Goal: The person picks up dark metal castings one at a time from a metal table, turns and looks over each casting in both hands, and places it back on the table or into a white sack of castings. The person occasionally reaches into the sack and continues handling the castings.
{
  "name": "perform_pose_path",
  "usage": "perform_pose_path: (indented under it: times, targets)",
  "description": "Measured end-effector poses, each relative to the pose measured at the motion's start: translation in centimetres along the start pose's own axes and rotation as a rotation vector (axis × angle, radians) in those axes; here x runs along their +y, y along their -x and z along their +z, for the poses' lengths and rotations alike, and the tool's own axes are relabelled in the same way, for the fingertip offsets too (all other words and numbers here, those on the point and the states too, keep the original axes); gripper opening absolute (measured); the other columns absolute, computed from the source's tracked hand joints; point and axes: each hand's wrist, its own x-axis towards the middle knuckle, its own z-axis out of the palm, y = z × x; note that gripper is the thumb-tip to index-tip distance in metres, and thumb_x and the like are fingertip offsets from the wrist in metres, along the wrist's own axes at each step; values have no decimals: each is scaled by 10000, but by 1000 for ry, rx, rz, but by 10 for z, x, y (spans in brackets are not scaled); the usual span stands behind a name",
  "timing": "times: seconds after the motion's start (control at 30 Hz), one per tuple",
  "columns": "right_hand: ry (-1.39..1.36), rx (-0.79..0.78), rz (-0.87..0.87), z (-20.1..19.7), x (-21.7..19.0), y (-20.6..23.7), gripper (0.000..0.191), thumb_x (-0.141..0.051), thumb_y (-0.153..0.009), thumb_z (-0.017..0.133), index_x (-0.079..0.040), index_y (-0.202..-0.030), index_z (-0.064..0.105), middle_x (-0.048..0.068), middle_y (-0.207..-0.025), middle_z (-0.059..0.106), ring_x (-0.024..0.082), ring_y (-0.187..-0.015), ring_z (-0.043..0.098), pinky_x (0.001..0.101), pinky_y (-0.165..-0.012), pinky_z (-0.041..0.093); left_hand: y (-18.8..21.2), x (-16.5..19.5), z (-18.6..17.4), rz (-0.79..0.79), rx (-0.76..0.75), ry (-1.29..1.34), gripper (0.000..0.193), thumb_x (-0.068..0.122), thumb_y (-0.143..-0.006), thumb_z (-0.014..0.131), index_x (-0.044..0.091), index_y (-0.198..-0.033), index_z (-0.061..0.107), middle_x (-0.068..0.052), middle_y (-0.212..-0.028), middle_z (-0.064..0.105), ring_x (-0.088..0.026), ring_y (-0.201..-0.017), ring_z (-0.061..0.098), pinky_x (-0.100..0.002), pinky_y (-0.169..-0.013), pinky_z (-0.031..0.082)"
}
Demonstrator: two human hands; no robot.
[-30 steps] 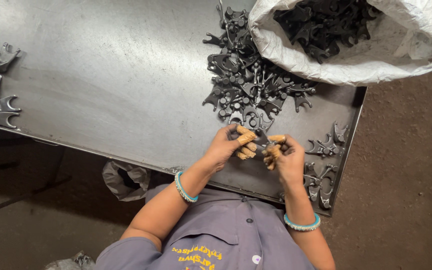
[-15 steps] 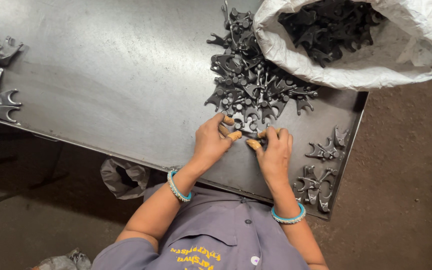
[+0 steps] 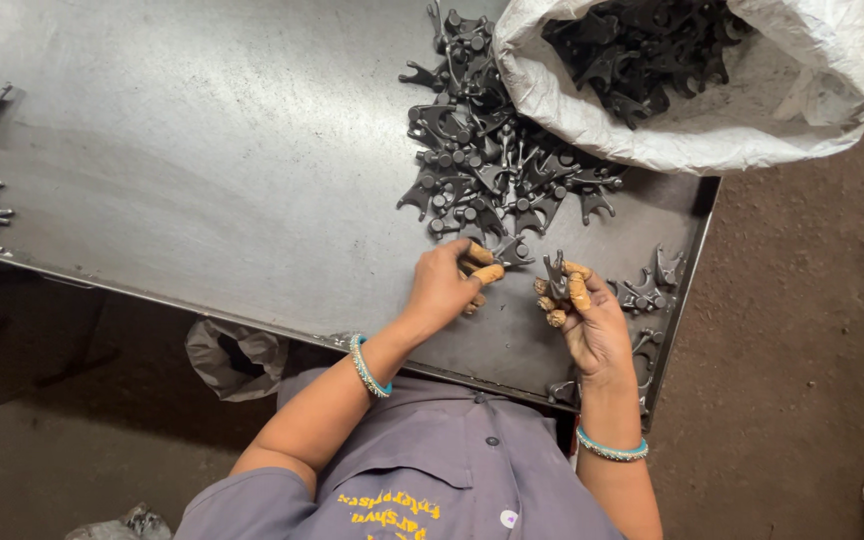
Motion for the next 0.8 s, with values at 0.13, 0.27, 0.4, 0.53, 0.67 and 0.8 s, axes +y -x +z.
perform_pose_path:
  times: [0.13, 0.27, 0.4, 0.53, 0.67, 0.8]
  targets:
    - [14, 1, 12, 0, -3, 1, 294, -164, -997, 672, 14, -1229, 635, 215, -996, 746, 236, -748, 734, 286, -553, 574, -6, -11, 9, 27, -23, -13, 257, 238, -931, 741, -3, -1018, 728, -110, -785, 781, -169, -575, 760, -279, -491, 559]
    - [214, -103, -99, 21, -5, 7, 255, -128, -988, 669, 18, -1197, 666, 168, -1019, 738, 234, -789, 725, 292, -587, 571, -12, -26, 8, -58, -134, 398, 326, 252, -990, 548, -25, -1075, 699, -123, -813, 776, -186, -570, 747, -297, -462, 580]
    - [844, -167, -512, 51, 0, 8, 268, 36, -948, 683, 16, -1215, 671, 158, -1129, 652, 305, -1001, 661, 375, -889, 504, -13, -33, 0, -245, -260, 723, 501, 412, -1053, 444, -28, -1044, 683, -138, -764, 746, -189, -510, 712, -279, -386, 522]
    - [1659, -1, -736, 74, 6, -3, 332, 90, -770, 685, -63, -1065, 676, 173, -1126, 646, 395, -1138, 525, 506, -947, 430, -18, -31, -25, -263, -104, 740, 353, 295, -1061, 508, -27, -1064, 653, -182, -815, 720, -222, -567, 719, -320, -474, 607]
    - [1869, -119, -856, 78, 8, -16, 398, 119, -731, 704, -106, -1056, 662, 82, -1106, 718, 399, -1223, 511, 606, -935, 357, -21, -23, -46, -199, -117, 761, 359, 284, -1060, 512, -36, -1072, 675, -203, -821, 738, -215, -552, 714, -282, -437, 558]
    - [1351, -69, -689, 61, 3, -17, 519, 140, -713, 736, -113, -1163, 685, 180, -1192, 651, 351, -1152, 574, 494, -995, 504, -17, -12, -50, -208, -123, 750, 388, 321, -1046, 569, -36, -1123, 702, -180, -842, 748, -187, -563, 716, -239, -404, 500]
